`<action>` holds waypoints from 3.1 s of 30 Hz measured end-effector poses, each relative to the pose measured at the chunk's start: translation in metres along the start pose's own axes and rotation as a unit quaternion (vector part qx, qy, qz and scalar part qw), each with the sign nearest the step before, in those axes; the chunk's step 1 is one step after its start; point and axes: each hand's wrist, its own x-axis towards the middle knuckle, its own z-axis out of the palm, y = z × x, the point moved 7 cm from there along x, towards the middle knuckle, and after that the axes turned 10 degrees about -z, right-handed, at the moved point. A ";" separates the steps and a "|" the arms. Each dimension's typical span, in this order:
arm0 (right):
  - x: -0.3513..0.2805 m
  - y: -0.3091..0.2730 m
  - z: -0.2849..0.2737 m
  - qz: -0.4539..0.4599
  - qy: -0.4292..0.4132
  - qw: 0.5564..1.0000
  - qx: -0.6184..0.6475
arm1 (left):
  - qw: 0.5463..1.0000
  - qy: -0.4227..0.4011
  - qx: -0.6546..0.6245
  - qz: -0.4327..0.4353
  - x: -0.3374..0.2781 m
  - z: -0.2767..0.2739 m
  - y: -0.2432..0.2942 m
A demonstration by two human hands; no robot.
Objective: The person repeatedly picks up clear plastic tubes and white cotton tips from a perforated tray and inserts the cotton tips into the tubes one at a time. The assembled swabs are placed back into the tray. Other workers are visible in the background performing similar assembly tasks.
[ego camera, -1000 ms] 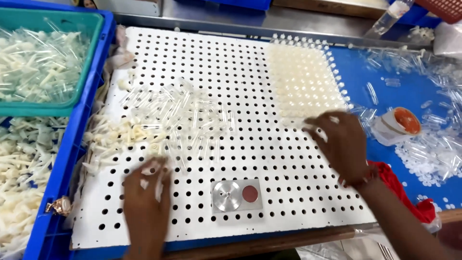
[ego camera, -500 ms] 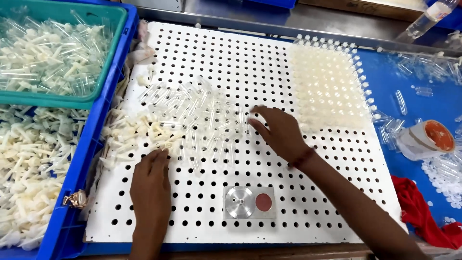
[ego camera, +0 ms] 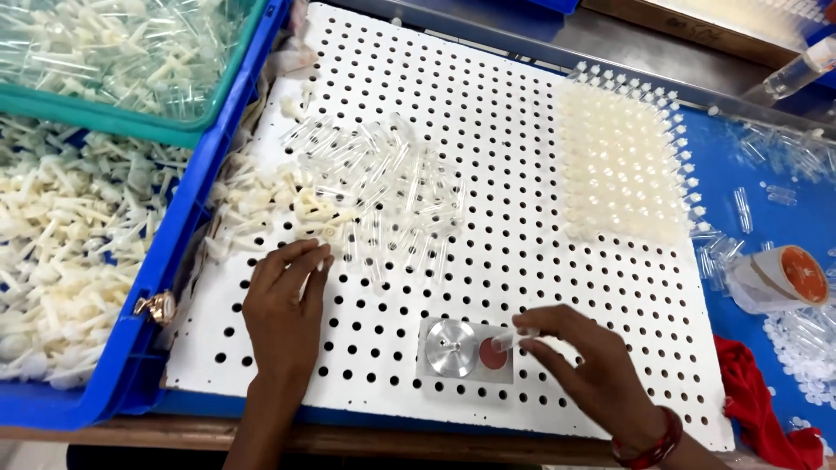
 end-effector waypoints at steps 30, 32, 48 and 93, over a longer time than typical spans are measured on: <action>0.000 0.063 0.020 0.198 0.037 0.913 0.356 | 0.849 -0.295 -0.313 -0.308 -0.116 0.117 0.000; 0.023 0.027 -0.054 -0.092 0.149 0.982 -0.066 | 0.933 -0.142 -0.090 -0.317 -0.061 0.094 -0.041; 0.082 0.046 -0.104 -0.112 0.174 0.846 -0.491 | 0.983 -0.010 0.184 -0.006 0.023 0.042 -0.039; 0.072 0.086 0.003 0.099 0.046 0.984 -0.139 | 0.988 -0.021 0.113 -0.102 0.021 0.037 -0.046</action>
